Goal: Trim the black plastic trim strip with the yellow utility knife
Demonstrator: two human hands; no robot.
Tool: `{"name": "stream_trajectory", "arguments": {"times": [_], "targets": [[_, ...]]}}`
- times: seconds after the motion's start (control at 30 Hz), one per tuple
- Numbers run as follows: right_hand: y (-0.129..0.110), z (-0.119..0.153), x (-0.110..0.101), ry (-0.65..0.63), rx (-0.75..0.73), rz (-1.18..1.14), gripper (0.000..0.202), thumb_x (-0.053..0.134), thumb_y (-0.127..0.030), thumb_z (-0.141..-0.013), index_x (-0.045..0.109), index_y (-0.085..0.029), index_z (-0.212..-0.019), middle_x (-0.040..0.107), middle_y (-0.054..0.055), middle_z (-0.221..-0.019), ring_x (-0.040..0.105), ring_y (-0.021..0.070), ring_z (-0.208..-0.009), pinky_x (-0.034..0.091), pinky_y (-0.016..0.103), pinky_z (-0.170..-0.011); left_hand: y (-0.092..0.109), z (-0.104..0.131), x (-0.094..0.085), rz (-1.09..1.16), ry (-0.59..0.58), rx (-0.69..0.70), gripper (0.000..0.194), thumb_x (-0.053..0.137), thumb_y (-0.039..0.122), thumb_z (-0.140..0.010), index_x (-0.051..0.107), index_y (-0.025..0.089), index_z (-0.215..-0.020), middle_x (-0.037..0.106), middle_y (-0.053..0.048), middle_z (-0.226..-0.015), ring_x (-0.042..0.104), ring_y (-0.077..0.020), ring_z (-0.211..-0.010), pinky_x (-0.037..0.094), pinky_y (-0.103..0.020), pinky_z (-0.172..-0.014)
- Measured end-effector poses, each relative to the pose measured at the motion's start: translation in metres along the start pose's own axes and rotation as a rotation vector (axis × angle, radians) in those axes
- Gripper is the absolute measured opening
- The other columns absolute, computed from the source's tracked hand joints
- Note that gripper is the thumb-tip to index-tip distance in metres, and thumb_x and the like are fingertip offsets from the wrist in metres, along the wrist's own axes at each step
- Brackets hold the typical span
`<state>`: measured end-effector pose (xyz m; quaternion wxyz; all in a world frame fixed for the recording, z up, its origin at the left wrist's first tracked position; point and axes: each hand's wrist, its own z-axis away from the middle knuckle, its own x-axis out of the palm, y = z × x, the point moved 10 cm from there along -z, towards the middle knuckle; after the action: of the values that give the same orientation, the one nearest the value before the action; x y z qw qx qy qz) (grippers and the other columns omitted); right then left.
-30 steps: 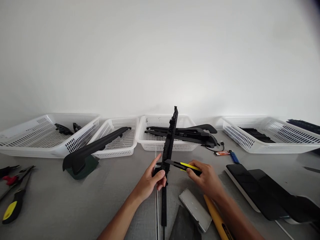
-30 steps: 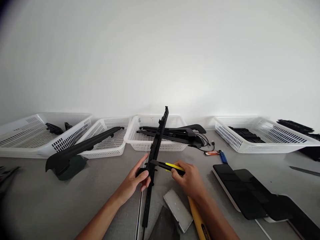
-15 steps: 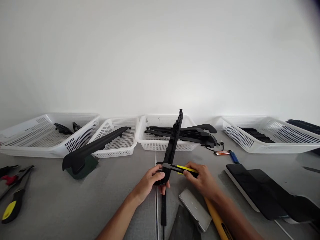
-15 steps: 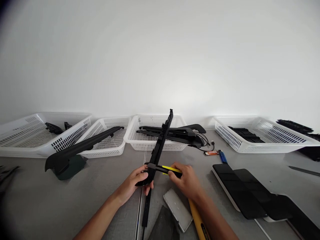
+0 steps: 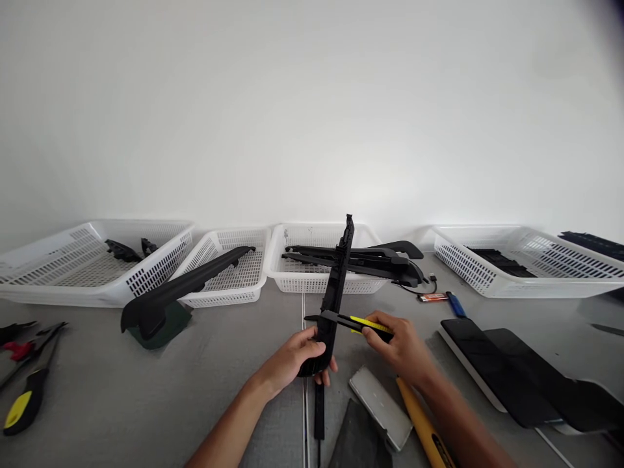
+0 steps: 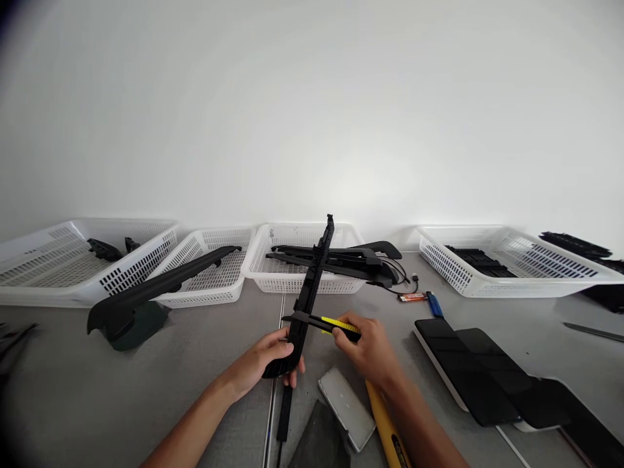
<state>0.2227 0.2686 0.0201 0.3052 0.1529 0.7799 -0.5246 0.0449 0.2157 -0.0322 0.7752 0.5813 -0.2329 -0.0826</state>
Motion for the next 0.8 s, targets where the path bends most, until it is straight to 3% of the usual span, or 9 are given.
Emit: {"name": "stream_trajectory", "arguments": {"times": [0.13,0.23,0.37,0.5,0.73,0.8], "targets": [[0.002,-0.001,0.001,0.013,0.009,0.016,0.035,0.054,-0.046,-0.094,0.069,-0.019,-0.079,0.064,0.001,-0.067,0.056,0.0155,-0.061,0.038,0.027,-0.060,0.003,0.000,0.000,0.010,0.005,0.016,0.044,0.066,0.027,-0.081,0.056,0.014,-0.121,0.076,-0.009,-0.094,0.072,-0.0190,-0.067,0.050,-0.029,-0.062],[0.002,0.000,-0.004,0.053,0.019,0.011,0.035,0.055,-0.047,-0.094,0.071,-0.018,-0.083,0.066,0.002,-0.069,0.057,0.0159,-0.062,0.039,0.027,-0.060,0.004,0.000,0.000,0.022,-0.003,0.023,0.045,0.067,0.022,-0.076,0.055,0.015,-0.119,0.074,-0.008,-0.092,0.070,-0.0182,-0.067,0.050,-0.028,-0.061],[-0.005,0.001,0.006,-0.014,-0.017,0.004,0.032,0.055,-0.043,-0.093,0.069,-0.019,-0.078,0.064,0.001,-0.066,0.055,0.0150,-0.060,0.038,0.026,-0.059,0.003,-0.002,-0.005,0.058,0.038,0.051,0.038,0.070,0.033,-0.085,0.055,0.016,-0.115,0.073,-0.006,-0.088,0.070,-0.0174,-0.065,0.053,-0.031,-0.068],[-0.009,0.003,0.007,0.003,-0.030,0.000,0.031,0.056,-0.044,-0.094,0.069,-0.019,-0.079,0.065,0.001,-0.067,0.056,0.0155,-0.061,0.038,0.026,-0.060,0.003,-0.002,-0.012,0.058,0.122,0.075,0.039,0.069,0.046,-0.092,0.055,0.016,-0.112,0.071,-0.004,-0.086,0.066,-0.0146,-0.061,0.052,-0.030,-0.065],[-0.013,0.005,0.021,-0.092,-0.048,-0.013,0.031,0.055,-0.043,-0.097,0.071,-0.020,-0.085,0.068,0.001,-0.072,0.058,0.0158,-0.064,0.039,0.027,-0.062,0.006,-0.001,-0.010,0.026,0.122,0.108,0.048,0.074,0.054,-0.090,0.054,0.017,-0.113,0.069,-0.002,-0.086,0.064,-0.0135,-0.062,0.052,-0.029,-0.065],[-0.008,0.003,0.018,-0.062,-0.015,-0.007,0.033,0.055,-0.046,-0.097,0.072,-0.019,-0.087,0.069,0.002,-0.073,0.059,0.0163,-0.064,0.040,0.027,-0.062,0.007,-0.001,-0.011,0.021,0.129,0.112,0.048,0.074,0.053,-0.090,0.053,0.017,-0.113,0.069,-0.002,-0.086,0.064,-0.0133,-0.061,0.052,-0.029,-0.064]]}}
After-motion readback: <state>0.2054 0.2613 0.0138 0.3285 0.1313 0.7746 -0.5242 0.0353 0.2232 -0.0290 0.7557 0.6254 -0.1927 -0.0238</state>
